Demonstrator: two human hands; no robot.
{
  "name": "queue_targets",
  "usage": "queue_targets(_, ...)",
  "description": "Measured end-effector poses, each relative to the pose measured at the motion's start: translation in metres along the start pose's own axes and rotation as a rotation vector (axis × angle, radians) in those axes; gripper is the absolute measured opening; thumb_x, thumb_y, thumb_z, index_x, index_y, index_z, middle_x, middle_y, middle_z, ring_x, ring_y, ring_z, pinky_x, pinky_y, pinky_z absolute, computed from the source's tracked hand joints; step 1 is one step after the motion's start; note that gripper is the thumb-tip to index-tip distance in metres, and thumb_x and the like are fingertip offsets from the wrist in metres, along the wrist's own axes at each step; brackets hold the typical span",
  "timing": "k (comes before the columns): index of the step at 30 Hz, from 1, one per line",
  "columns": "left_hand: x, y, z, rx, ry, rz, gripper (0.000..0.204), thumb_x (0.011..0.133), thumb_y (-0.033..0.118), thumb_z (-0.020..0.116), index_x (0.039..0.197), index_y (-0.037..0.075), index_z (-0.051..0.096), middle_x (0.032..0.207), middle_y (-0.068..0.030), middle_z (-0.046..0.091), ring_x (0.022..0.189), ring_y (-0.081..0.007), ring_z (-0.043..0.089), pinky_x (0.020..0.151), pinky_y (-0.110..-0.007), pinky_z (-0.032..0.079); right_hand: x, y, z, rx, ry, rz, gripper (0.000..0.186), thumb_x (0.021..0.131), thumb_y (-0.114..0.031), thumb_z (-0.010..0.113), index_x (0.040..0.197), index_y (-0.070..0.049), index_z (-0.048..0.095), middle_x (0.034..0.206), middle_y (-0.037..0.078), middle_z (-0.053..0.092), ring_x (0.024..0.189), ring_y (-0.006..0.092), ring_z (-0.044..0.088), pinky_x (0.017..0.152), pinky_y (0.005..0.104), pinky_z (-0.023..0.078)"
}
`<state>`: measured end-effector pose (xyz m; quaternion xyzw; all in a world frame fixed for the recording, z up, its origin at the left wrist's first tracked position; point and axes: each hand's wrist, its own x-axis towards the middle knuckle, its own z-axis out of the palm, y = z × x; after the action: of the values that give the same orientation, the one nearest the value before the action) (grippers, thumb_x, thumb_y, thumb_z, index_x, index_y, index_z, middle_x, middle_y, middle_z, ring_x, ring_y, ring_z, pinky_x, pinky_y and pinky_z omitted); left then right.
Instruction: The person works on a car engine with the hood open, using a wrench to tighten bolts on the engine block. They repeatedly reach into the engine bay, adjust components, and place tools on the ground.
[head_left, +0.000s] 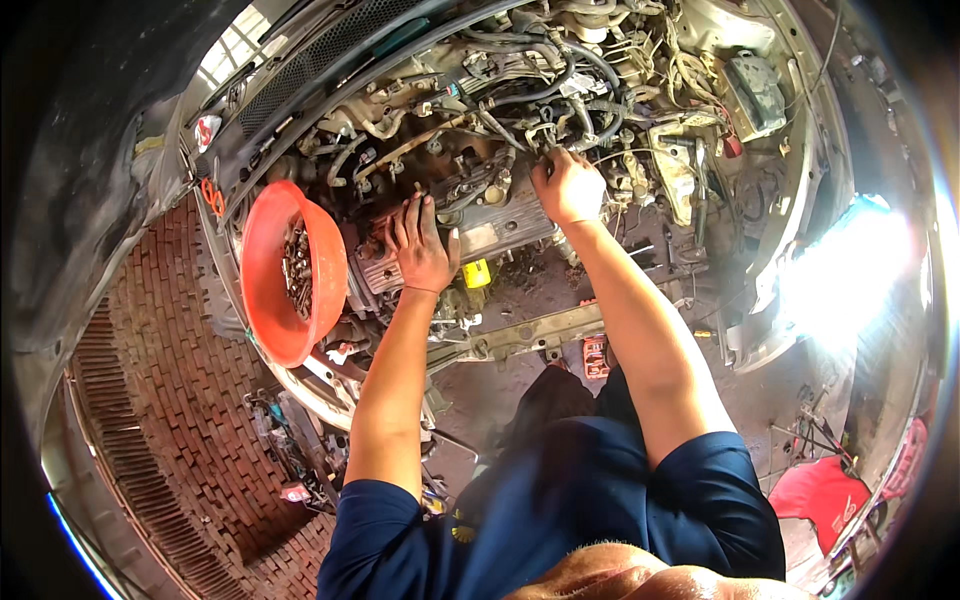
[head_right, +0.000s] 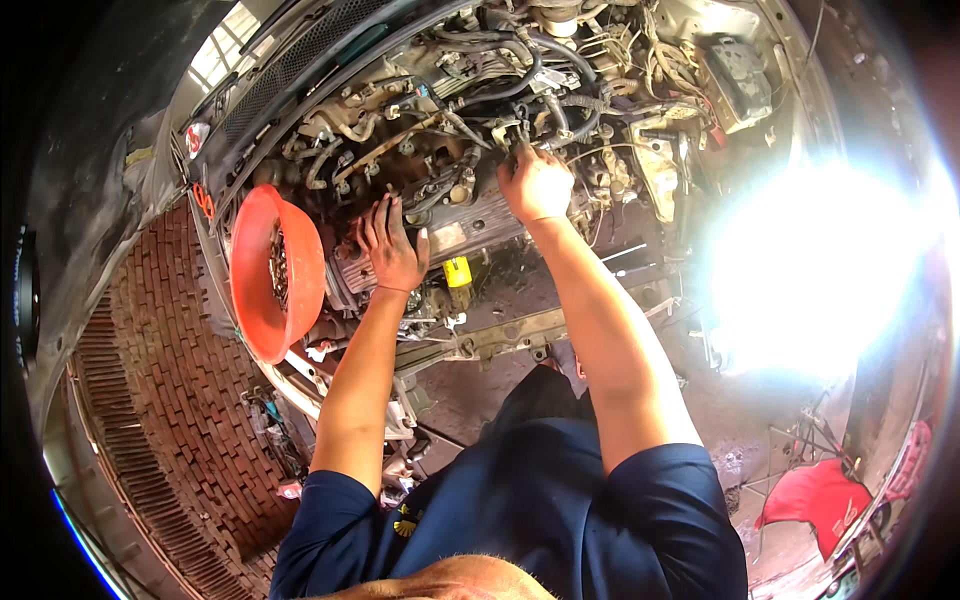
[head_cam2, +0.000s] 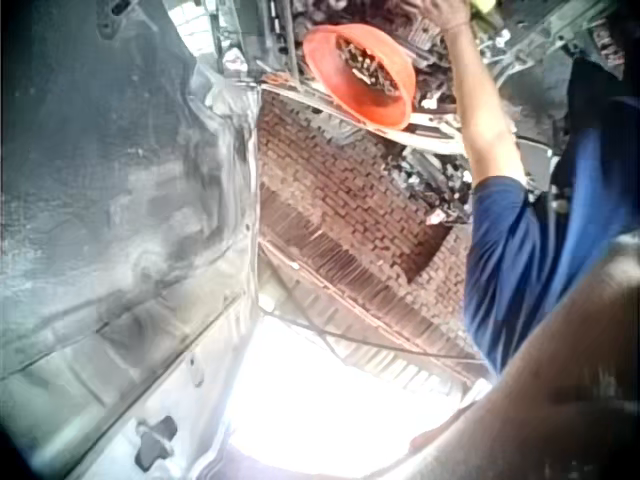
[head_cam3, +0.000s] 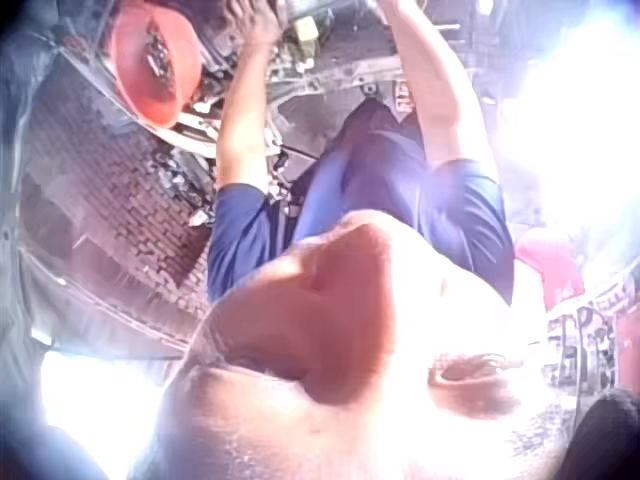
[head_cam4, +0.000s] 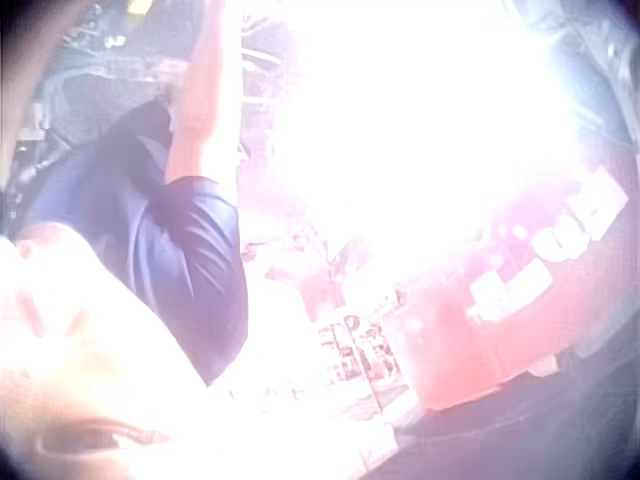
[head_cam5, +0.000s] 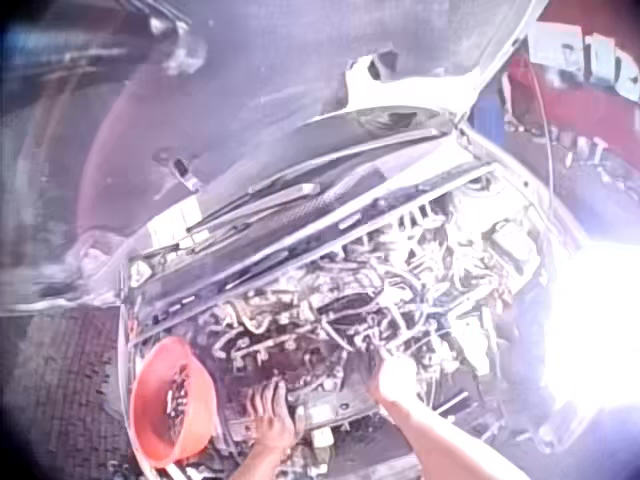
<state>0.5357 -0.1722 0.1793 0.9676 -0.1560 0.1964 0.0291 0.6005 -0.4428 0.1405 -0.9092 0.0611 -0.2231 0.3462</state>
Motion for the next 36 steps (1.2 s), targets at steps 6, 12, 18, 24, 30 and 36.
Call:
queue_targets(6, 0.002, 0.003, 0.003, 0.051, 0.007, 0.004, 0.074, 0.088, 0.038, 0.065, 0.149, 0.001, 0.047, 0.151, -0.0196, 0.048, 0.140, -0.0413, 0.042, 0.118, -0.060, 0.024, 0.000, 0.004, -0.003, 0.079, -0.043, -0.015, 0.025, 0.081, -0.029, 0.076, 0.094, -0.009, 0.070, 0.086, 0.013, 0.073, 0.083, 0.0358, 0.071, 0.080, 0.0466, 0.055)
queue_targets(12, 0.002, 0.001, 0.005, 0.074, 0.020, -0.003, 0.075, 0.087, 0.039, 0.065, 0.149, 0.001, 0.047, 0.149, -0.0206, 0.050, 0.137, -0.0426, 0.043, 0.117, -0.060, 0.025, 0.000, 0.002, -0.005, 0.153, -0.102, 0.011, 0.028, 0.080, -0.026, 0.076, 0.101, -0.009, 0.071, 0.091, 0.013, 0.074, 0.089, 0.0353, 0.072, 0.084, 0.0461, 0.055)
queue_targets(18, 0.003, 0.001, 0.009, 0.079, 0.029, 0.016, 0.074, 0.089, 0.042, 0.060, 0.149, 0.000, 0.046, 0.148, -0.0223, 0.050, 0.137, -0.0424, 0.044, 0.117, -0.059, 0.025, 0.003, 0.003, -0.009, 0.202, -0.118, -0.013, 0.021, 0.082, -0.022, 0.074, 0.098, -0.009, 0.070, 0.091, 0.014, 0.072, 0.088, 0.0367, 0.071, 0.080, 0.0464, 0.055)
queue_targets(24, 0.000, -0.001, 0.012, 0.117, 0.022, 0.013, 0.073, 0.095, 0.049, 0.052, 0.148, -0.001, 0.047, 0.147, -0.0232, 0.050, 0.134, -0.0441, 0.044, 0.116, -0.060, 0.025, 0.004, -0.001, -0.015, 0.240, -0.156, 0.025, 0.018, 0.085, -0.017, 0.071, 0.101, -0.008, 0.073, 0.093, 0.015, 0.075, 0.088, 0.0371, 0.072, 0.081, 0.0444, 0.057)
queue_targets(30, 0.000, -0.001, 0.015, 0.121, 0.048, 0.029, 0.072, 0.097, 0.050, 0.050, 0.147, -0.002, 0.046, 0.148, -0.0227, 0.050, 0.133, -0.0439, 0.044, 0.117, -0.060, 0.024, 0.005, 0.002, -0.014, 0.277, -0.137, 0.019, 0.016, 0.085, -0.014, 0.071, 0.099, -0.008, 0.072, 0.091, 0.014, 0.074, 0.088, 0.0364, 0.072, 0.080, 0.0435, 0.057)
queue_targets(36, 0.000, -0.002, 0.015, 0.121, 0.042, 0.033, 0.073, 0.096, 0.050, 0.050, 0.149, -0.001, 0.045, 0.149, -0.0225, 0.050, 0.134, -0.0438, 0.043, 0.117, -0.060, 0.024, 0.005, 0.003, -0.012, 0.271, -0.138, 0.021, 0.016, 0.085, -0.015, 0.071, 0.099, -0.007, 0.073, 0.092, 0.014, 0.075, 0.088, 0.0358, 0.072, 0.079, 0.0426, 0.057)
